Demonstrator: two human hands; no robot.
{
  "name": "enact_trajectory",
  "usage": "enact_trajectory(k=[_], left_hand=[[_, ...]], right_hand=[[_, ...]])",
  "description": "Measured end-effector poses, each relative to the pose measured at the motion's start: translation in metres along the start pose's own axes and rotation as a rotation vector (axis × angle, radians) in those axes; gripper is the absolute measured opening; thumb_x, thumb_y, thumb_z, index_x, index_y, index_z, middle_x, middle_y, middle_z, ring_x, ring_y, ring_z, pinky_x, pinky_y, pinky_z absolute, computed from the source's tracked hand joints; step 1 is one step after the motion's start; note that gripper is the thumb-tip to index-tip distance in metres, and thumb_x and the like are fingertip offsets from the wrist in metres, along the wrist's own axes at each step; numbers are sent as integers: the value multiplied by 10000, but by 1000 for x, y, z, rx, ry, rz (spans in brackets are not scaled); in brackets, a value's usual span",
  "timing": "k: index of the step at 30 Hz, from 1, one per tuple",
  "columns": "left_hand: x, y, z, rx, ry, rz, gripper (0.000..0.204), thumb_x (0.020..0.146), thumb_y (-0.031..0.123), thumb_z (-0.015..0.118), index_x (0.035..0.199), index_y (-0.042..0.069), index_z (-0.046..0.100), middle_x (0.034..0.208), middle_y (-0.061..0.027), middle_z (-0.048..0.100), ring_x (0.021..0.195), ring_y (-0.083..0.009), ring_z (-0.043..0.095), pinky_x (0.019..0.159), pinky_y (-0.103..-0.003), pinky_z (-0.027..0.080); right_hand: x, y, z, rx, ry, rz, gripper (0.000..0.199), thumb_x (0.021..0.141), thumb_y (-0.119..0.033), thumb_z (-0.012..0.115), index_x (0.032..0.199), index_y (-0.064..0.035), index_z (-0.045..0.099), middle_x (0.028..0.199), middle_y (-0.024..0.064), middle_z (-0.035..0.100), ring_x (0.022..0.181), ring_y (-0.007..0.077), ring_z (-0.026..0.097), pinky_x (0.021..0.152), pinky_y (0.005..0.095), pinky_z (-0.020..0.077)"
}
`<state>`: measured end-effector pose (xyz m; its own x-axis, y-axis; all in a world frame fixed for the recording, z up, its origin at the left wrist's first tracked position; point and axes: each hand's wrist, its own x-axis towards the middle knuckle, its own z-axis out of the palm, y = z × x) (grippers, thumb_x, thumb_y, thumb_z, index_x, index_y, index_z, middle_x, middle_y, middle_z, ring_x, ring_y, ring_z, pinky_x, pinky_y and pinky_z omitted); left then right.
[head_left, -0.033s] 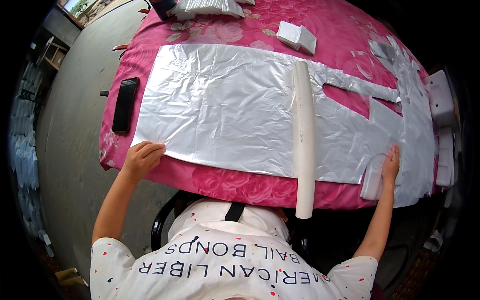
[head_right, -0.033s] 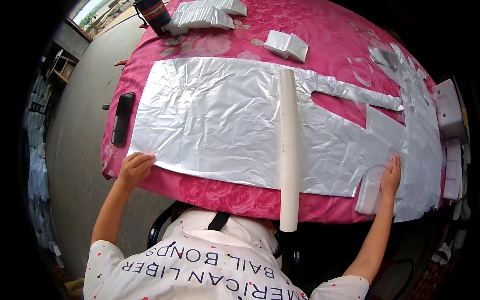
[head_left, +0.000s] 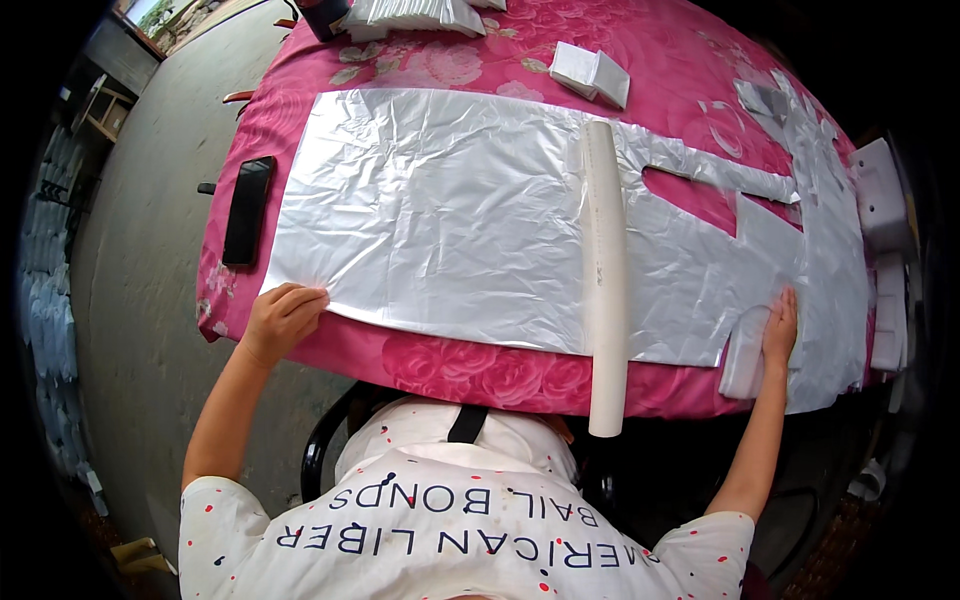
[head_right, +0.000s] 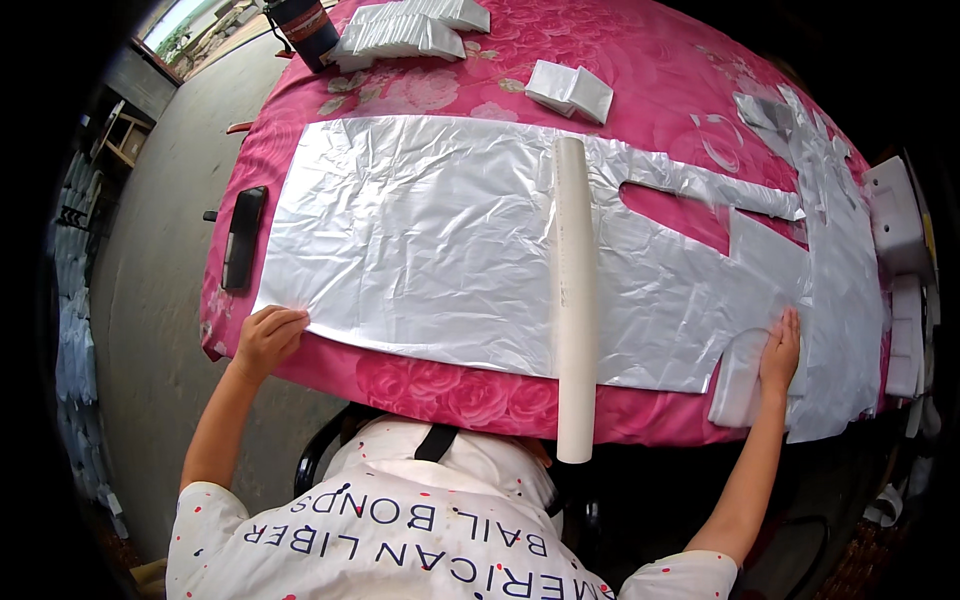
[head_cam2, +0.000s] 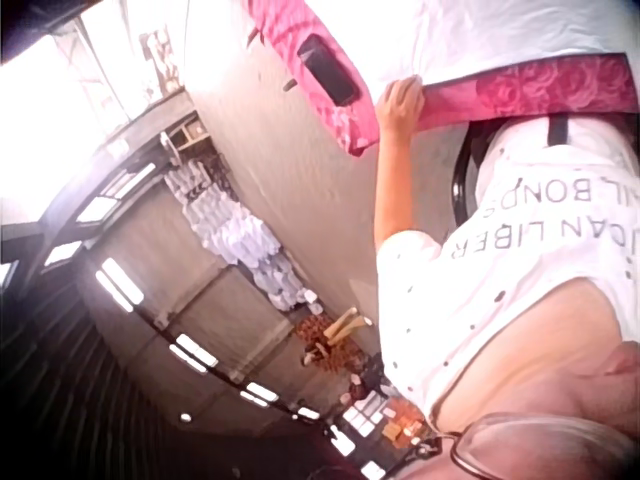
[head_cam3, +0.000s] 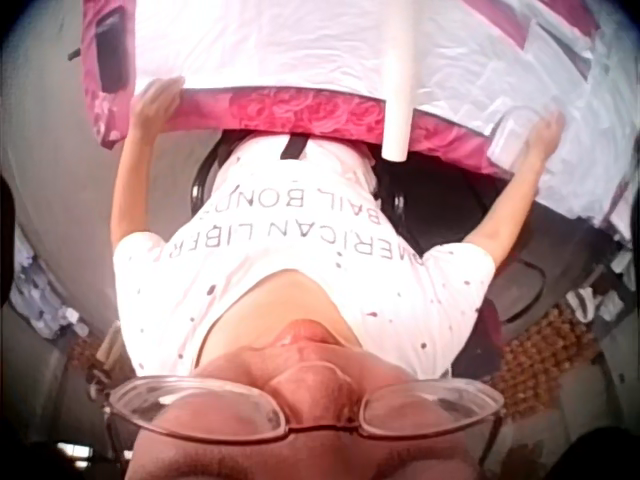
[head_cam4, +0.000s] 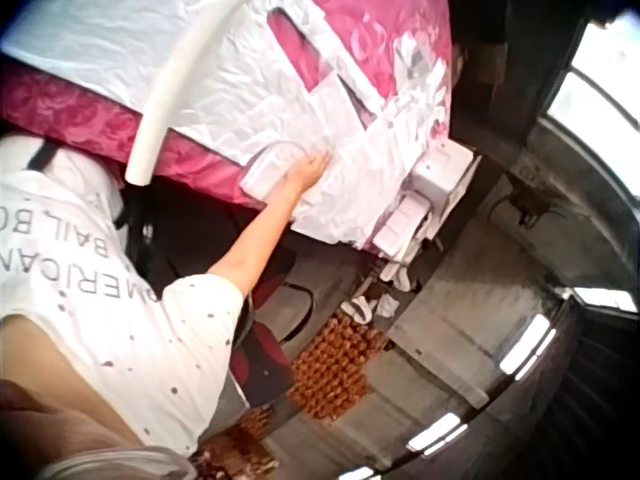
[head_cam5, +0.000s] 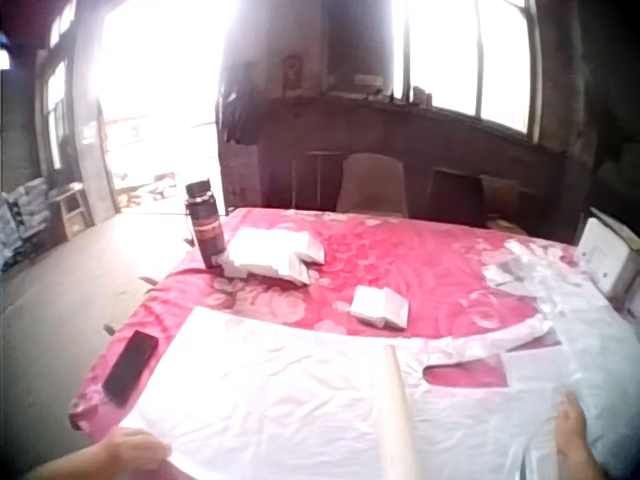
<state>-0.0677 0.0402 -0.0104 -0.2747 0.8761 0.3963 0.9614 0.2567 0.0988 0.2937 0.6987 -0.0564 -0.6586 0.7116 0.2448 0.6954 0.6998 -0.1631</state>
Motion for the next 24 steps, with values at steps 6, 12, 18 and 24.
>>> enact_trajectory(k=[6,12,18,24], left_hand=[[-1,0,-2,9,-12,0,237,602,18,664,834,53,632,880,-38,630,695,-210,613,591,-297,519],[55,33,-14,-306,-64,-120,357,618,103,658,965,38,608,976,-97,628,819,-276,614,697,-357,514],[159,127,67,-560,-85,-140,691,766,277,643,1327,7,345,1395,-231,291,1266,-394,315,1023,-443,308],[218,174,121,-489,-63,-75,696,775,373,591,1329,14,368,1441,-264,176,1342,-427,154,1076,-460,220]], right_hand=[[-5,-8,-5,6,62,15,386,932,-166,395,1281,-19,468,1383,171,385,1268,308,377,1040,337,306],[-10,-5,-16,62,167,147,335,917,-179,434,1164,1,570,1314,166,470,1183,299,474,983,334,370],[-20,9,-9,-9,191,211,321,902,-182,449,1110,5,607,1239,160,537,1141,298,509,966,326,392],[-16,-1,-23,-24,176,216,228,802,-107,564,991,-6,640,1146,131,600,1039,292,563,902,343,430]])
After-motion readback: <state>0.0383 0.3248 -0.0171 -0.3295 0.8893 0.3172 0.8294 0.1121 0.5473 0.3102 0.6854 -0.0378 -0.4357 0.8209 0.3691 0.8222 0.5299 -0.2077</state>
